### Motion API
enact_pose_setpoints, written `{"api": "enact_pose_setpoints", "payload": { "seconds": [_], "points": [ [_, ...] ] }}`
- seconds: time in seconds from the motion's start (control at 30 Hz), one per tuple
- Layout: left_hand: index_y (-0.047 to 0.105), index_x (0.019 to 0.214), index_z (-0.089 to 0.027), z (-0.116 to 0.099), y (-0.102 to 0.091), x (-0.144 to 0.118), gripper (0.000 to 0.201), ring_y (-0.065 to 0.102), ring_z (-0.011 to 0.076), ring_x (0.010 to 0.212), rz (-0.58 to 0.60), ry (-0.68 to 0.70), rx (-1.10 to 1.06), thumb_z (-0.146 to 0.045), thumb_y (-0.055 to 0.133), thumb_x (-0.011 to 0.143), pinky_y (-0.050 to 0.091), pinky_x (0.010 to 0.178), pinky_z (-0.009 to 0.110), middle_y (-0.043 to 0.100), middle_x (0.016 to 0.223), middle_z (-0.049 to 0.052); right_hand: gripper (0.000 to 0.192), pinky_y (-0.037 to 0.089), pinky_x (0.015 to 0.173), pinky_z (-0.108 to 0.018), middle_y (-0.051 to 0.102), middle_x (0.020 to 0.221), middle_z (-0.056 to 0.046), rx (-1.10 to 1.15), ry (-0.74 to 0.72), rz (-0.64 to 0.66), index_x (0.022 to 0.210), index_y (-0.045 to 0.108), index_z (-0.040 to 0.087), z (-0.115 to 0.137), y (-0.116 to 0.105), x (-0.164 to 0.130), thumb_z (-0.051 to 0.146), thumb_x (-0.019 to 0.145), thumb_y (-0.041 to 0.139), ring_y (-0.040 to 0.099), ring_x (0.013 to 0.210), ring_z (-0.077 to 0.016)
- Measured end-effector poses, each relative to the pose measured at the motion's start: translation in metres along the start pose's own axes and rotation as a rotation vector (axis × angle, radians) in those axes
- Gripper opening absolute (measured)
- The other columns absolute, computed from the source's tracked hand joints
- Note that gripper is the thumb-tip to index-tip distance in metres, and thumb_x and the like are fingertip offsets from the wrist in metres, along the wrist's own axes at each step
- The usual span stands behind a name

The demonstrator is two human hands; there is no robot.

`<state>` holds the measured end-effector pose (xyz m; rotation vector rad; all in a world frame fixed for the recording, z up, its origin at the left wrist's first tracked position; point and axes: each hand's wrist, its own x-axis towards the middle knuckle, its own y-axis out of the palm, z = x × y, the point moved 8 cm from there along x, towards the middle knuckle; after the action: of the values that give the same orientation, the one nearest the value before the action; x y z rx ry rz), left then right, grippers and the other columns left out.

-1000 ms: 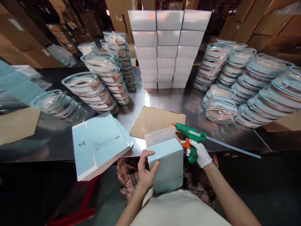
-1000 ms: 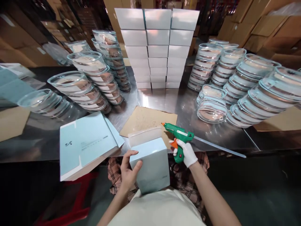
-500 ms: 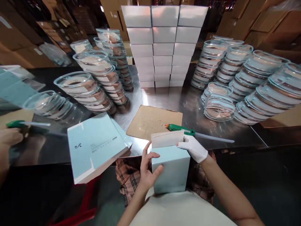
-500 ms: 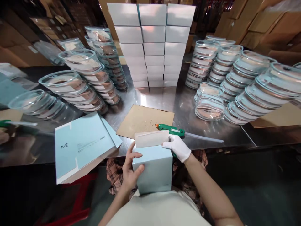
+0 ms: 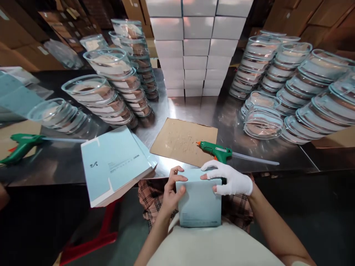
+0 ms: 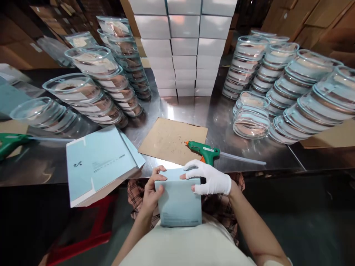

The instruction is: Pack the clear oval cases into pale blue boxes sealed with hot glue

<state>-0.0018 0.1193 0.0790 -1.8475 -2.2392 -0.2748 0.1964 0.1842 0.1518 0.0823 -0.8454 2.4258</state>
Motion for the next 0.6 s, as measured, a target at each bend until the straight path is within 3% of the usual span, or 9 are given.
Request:
{"api": "enact_pose_setpoints", "payload": {
  "seconds": [0.17, 0.23, 0.3, 0.33, 0.43, 0.5, 0.6],
  "points": [
    [0.073, 0.087, -0.024, -0.008, -0.001, 0.001, 0.037, 0.062, 0.0305, 0.115, -0.008, 0.035, 0.004, -0.061, 0.069, 0.09, 0.051, 0.096, 0.044, 0.065, 0.114, 0.011, 0.039, 0.047, 0.113, -0.048, 0.06, 0.137, -0.014, 0.047, 0.002, -0.012, 0.125, 0.074, 0.024, -0.007, 0.007, -0.005, 0.049, 0.095, 0.068, 0.059, 0.128, -0.0261],
    [0.07, 0.088, -0.025, -0.011, -0.014, 0.002, 0.035, 0.063, 0.0294, 0.116, -0.103, 0.054, 0.008, -0.06, 0.07, 0.089, 0.05, 0.099, 0.043, 0.067, 0.116, 0.009, 0.061, 0.048, 0.112, -0.049, 0.05, 0.15, -0.016, 0.105, 0.094, -0.187, 0.137, 0.064, 0.026, -0.015, 0.004, -0.018, 0.06, 0.088, 0.075, 0.054, 0.136, -0.0293],
    [0.067, 0.094, -0.026, -0.015, -0.038, -0.001, 0.032, 0.063, 0.0281, 0.119, -0.324, 0.071, -0.012, -0.057, 0.069, 0.091, 0.048, 0.103, 0.043, 0.068, 0.122, 0.007, 0.083, 0.057, 0.1, -0.044, 0.051, 0.149, -0.018, 0.219, 0.247, -0.423, 0.143, 0.056, 0.026, -0.026, 0.003, -0.043, 0.074, 0.078, 0.077, 0.06, 0.128, -0.0295],
    [0.064, 0.099, -0.027, -0.015, -0.051, -0.004, 0.029, 0.062, 0.0275, 0.122, -0.465, 0.083, -0.029, -0.056, 0.067, 0.093, 0.047, 0.105, 0.043, 0.067, 0.126, 0.006, 0.086, 0.061, 0.089, -0.039, 0.06, 0.139, -0.017, 0.29, 0.327, -0.469, 0.14, 0.058, 0.025, -0.031, 0.01, -0.054, 0.079, 0.075, 0.075, 0.066, 0.115, -0.0277],
    [0.058, 0.115, -0.033, -0.009, -0.072, -0.019, 0.027, 0.057, 0.0253, 0.132, -0.793, 0.118, -0.148, -0.054, 0.054, 0.1, 0.048, 0.109, 0.041, 0.062, 0.138, 0.003, 0.071, 0.061, 0.068, -0.034, 0.074, 0.095, -0.009, 0.497, 0.485, -0.303, 0.114, 0.074, 0.023, -0.031, 0.049, -0.067, 0.081, 0.073, 0.075, 0.07, 0.079, -0.0229],
    [0.055, 0.121, -0.036, 0.002, -0.064, -0.02, 0.031, 0.058, 0.0233, 0.131, -0.817, 0.084, -0.221, -0.06, 0.046, 0.103, 0.051, 0.106, 0.037, 0.062, 0.138, 0.002, 0.061, 0.062, 0.07, -0.037, 0.077, 0.087, -0.007, 0.561, 0.538, -0.354, 0.105, 0.078, 0.023, -0.026, 0.051, -0.066, 0.075, 0.073, 0.079, 0.071, 0.075, -0.0245],
    [0.053, 0.124, -0.034, 0.003, -0.045, -0.012, 0.037, 0.061, 0.0241, 0.129, -0.674, 0.002, -0.047, -0.062, 0.054, 0.099, 0.052, 0.106, 0.039, 0.06, 0.141, 0.005, 0.044, 0.063, 0.069, -0.037, 0.079, 0.085, -0.007, 0.395, 0.554, -0.714, 0.098, 0.08, 0.021, -0.013, 0.008, -0.061, 0.061, 0.08, 0.078, 0.072, 0.07, -0.024]
  ]
}}
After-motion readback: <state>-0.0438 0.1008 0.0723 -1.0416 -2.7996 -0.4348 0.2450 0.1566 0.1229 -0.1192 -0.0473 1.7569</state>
